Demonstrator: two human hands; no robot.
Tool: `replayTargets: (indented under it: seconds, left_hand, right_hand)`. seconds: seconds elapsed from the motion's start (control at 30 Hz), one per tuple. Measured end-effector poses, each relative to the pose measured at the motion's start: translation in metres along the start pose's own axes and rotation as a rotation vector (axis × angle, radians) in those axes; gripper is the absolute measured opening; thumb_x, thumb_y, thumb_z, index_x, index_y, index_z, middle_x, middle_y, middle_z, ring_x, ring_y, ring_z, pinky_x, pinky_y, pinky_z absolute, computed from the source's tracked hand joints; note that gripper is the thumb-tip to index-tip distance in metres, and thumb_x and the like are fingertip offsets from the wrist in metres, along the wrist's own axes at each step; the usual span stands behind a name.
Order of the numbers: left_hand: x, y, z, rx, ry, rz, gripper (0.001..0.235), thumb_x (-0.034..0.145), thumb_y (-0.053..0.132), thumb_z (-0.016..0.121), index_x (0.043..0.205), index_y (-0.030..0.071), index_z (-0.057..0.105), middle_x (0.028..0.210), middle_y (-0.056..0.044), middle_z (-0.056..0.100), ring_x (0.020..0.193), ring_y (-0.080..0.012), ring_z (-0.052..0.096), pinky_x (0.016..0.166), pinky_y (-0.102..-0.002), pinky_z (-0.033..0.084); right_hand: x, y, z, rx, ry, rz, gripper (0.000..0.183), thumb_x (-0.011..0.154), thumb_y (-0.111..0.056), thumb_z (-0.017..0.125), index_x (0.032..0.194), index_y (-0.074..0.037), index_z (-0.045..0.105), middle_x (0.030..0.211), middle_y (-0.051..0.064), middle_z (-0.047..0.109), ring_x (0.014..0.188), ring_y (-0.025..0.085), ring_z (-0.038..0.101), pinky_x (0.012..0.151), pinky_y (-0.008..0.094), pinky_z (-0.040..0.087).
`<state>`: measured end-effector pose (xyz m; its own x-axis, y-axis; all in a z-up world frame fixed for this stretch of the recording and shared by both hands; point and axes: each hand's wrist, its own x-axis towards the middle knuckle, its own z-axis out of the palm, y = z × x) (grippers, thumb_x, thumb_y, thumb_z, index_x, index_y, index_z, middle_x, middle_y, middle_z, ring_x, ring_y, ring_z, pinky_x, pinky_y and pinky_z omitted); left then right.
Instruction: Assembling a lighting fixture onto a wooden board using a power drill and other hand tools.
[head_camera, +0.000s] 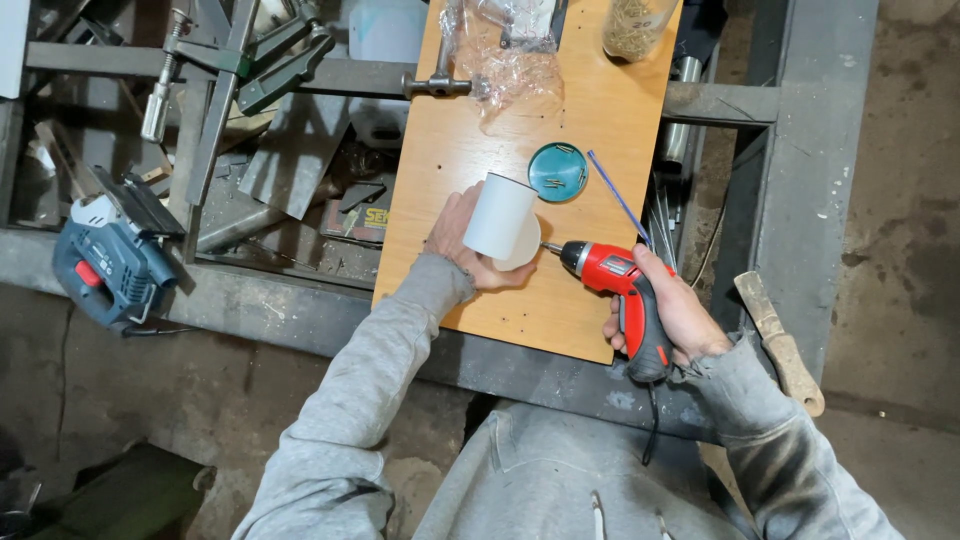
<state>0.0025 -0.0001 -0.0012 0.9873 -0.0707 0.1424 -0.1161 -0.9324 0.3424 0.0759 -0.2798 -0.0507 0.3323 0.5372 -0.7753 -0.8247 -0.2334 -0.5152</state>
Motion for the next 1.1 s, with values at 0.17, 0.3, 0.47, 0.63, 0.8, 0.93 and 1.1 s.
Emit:
replayTargets:
  seconds: [0.17, 0.3, 0.47, 0.63, 0.8, 0.93, 1.1]
  left_hand:
    - [-0.0023, -0.0017, -0.0019, 0.006, 0.019, 0.029, 0.081, 0.063, 0.052, 0.087, 0.125, 0.009, 0.058, 0.116, -0.016, 0.056, 0.106, -0.0342, 0.054, 0.084, -0.045, 0.043]
    - [0.0009, -0.0008, -0.0037, -0.001, 0.014, 0.027, 0.081, 0.061, 0.051, 0.086, 0.123, 0.008, 0.059, 0.116, -0.016, 0.057, 0.105, -0.0342, 0.054, 0.083, -0.045, 0.043]
    - [-0.0018, -0.0016, -0.0012, 0.011, -0.055, -0.026, 0.078, 0.063, 0.052, 0.087, 0.121, 0.008, 0.059, 0.112, -0.015, 0.057, 0.103, -0.0336, 0.053, 0.083, -0.046, 0.042]
    - [-0.0009, -0.0035, -0.0019, 0.003, -0.032, 0.006, 0.077, 0.064, 0.053, 0.086, 0.121, 0.008, 0.06, 0.112, -0.015, 0.057, 0.103, -0.0334, 0.053, 0.084, -0.045, 0.042]
    - [-0.0013, -0.0045, 0.0005, 0.007, 0.005, 0.054, 0.078, 0.063, 0.053, 0.086, 0.122, 0.008, 0.06, 0.112, -0.015, 0.057, 0.103, -0.0346, 0.053, 0.083, -0.046, 0.042]
    - [-0.0003, -0.0011, -0.0026, -0.002, -0.021, 0.017, 0.075, 0.064, 0.052, 0.086, 0.121, 0.009, 0.06, 0.112, -0.014, 0.057, 0.103, -0.034, 0.054, 0.084, -0.046, 0.042]
    - [-0.0009, -0.002, -0.0013, -0.003, 0.002, 0.034, 0.08, 0.061, 0.052, 0.087, 0.121, 0.008, 0.06, 0.113, -0.016, 0.057, 0.104, -0.0348, 0.054, 0.084, -0.046, 0.043]
  right_hand:
    - [0.0041, 0.0001, -0.0031, 0.0, -0.019, 0.015, 0.075, 0.094, -0.071, 0.041, 0.094, 0.002, 0.06, 0.063, 0.02, 0.066, 0.044, 0.025, 0.063, 0.044, 0.034, 0.052]
    - [0.005, -0.001, -0.0009, -0.001, -0.035, -0.017, 0.077, 0.095, -0.07, 0.042, 0.094, 0.005, 0.059, 0.064, 0.02, 0.066, 0.045, 0.025, 0.063, 0.044, 0.034, 0.053]
    - [-0.0025, -0.0064, 0.0051, -0.018, 0.008, -0.002, 0.074, 0.095, -0.068, 0.042, 0.1, 0.004, 0.06, 0.065, 0.019, 0.066, 0.045, 0.024, 0.063, 0.044, 0.034, 0.053]
    - [-0.0005, -0.0072, 0.004, -0.027, -0.006, -0.022, 0.074, 0.095, -0.068, 0.042, 0.103, 0.003, 0.06, 0.064, 0.02, 0.067, 0.044, 0.024, 0.063, 0.042, 0.034, 0.052]
    - [0.0004, -0.0076, 0.0031, -0.062, 0.004, -0.026, 0.072, 0.094, -0.068, 0.042, 0.104, 0.001, 0.06, 0.063, 0.02, 0.067, 0.043, 0.024, 0.062, 0.041, 0.033, 0.051]
    - [0.0002, -0.004, 0.0026, -0.075, 0.038, -0.001, 0.074, 0.096, -0.068, 0.041, 0.103, 0.003, 0.06, 0.066, 0.021, 0.068, 0.045, 0.023, 0.064, 0.042, 0.033, 0.051]
    - [0.0001, -0.0018, 0.0009, -0.032, 0.019, -0.085, 0.07, 0.098, -0.063, 0.045, 0.104, 0.005, 0.06, 0.066, 0.02, 0.065, 0.045, 0.025, 0.063, 0.042, 0.035, 0.052]
